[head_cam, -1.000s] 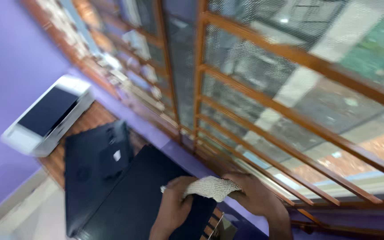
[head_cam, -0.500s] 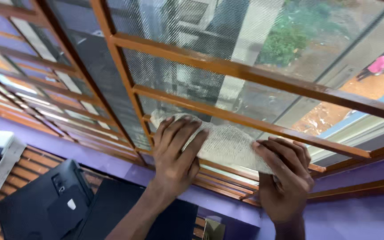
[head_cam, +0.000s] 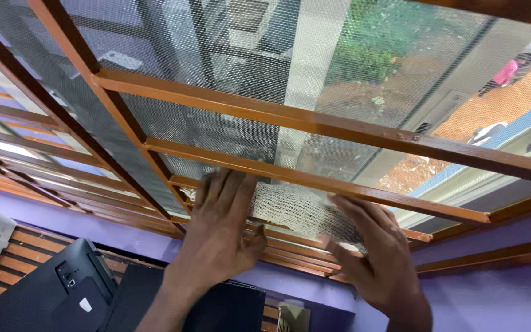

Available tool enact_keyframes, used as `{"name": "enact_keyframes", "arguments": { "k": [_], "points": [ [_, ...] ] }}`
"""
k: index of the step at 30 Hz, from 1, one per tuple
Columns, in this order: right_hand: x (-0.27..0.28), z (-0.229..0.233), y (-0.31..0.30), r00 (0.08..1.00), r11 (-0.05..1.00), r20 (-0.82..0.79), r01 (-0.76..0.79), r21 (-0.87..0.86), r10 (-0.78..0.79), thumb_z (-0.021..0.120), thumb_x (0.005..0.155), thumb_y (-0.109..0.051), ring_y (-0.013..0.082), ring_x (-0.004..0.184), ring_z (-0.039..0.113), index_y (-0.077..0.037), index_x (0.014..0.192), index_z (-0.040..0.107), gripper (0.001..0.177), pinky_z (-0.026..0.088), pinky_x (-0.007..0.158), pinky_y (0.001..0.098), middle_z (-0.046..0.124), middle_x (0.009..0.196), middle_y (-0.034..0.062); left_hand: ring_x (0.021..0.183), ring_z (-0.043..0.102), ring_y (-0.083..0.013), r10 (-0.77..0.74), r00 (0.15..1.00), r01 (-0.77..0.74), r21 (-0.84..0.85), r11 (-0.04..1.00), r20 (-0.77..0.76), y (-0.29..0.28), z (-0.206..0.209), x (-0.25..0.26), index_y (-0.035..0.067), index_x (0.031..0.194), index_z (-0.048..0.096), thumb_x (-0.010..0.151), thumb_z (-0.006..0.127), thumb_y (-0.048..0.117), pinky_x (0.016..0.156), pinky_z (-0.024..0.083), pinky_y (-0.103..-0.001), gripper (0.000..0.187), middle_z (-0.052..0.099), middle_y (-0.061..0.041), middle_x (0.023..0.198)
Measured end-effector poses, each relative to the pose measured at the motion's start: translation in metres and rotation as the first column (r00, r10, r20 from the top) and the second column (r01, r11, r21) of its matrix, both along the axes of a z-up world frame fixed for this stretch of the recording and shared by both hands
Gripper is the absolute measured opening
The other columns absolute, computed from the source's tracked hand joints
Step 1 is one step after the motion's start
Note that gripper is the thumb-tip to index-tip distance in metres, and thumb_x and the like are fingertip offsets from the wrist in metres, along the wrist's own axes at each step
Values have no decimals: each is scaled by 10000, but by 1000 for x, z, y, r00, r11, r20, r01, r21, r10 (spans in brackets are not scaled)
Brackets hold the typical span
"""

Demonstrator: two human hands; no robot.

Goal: The person wipes the horizontal metal bars of a window grill and the window glass with a cloth.

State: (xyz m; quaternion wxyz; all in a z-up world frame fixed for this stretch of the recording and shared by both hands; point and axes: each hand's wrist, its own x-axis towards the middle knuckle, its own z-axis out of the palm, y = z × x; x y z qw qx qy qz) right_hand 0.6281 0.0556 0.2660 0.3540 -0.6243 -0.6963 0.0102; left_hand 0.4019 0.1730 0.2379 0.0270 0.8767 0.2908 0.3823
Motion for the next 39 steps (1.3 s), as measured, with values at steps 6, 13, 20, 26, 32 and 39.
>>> {"name": "enact_keyframes", "arguments": {
  "k": [6,13,20,26,32,39],
  "points": [
    [-11,-3,11,985,995,147,100,-28,-95,596,967,-274,301,952,671,-55,1176,690,318,462,878,437,725,996,100,1044,638,-368,24,999,-27,-66,997,-40,19,-4,10,32,1146,656,561,774,128,964,456,-531,604,680,-157,1024],
    [-16,-14,7,969,987,192,153,40,-158,542,1007,-259,291,934,654,-45,1171,694,309,417,898,439,711,981,92,798,601,-309,135,985,-139,25,990,106,26,-38,25,69,826,607,473,762,101,743,401,-459,387,608,-92,802],
    [-16,-20,4,961,985,213,167,49,-174,538,1027,-287,285,920,649,-43,1166,693,321,413,905,447,720,999,88,806,583,-327,144,981,-146,10,989,133,19,-44,25,61,844,626,485,765,104,753,390,-459,388,621,-104,834],
    [-18,-16,5,963,981,190,183,60,-191,543,1021,-299,293,928,656,-60,1168,702,322,421,901,441,712,967,90,859,609,-309,148,976,-150,3,989,162,17,-40,24,60,901,656,515,744,101,820,408,-467,398,653,-94,884],
    [-16,-16,5,966,985,192,164,52,-171,553,1019,-257,286,908,655,-35,1221,682,327,424,901,451,710,957,100,846,615,-327,168,978,-164,-45,985,121,17,-37,27,38,912,668,521,765,119,797,390,-495,410,667,-110,890],
    [4,-23,-10,947,963,177,261,63,-268,535,1021,-265,310,922,649,-41,1168,698,313,409,944,450,705,970,121,1002,616,-374,113,993,-113,14,994,19,-6,-26,47,24,1029,625,518,790,152,920,394,-578,551,663,-175,1053]
  ]
}}
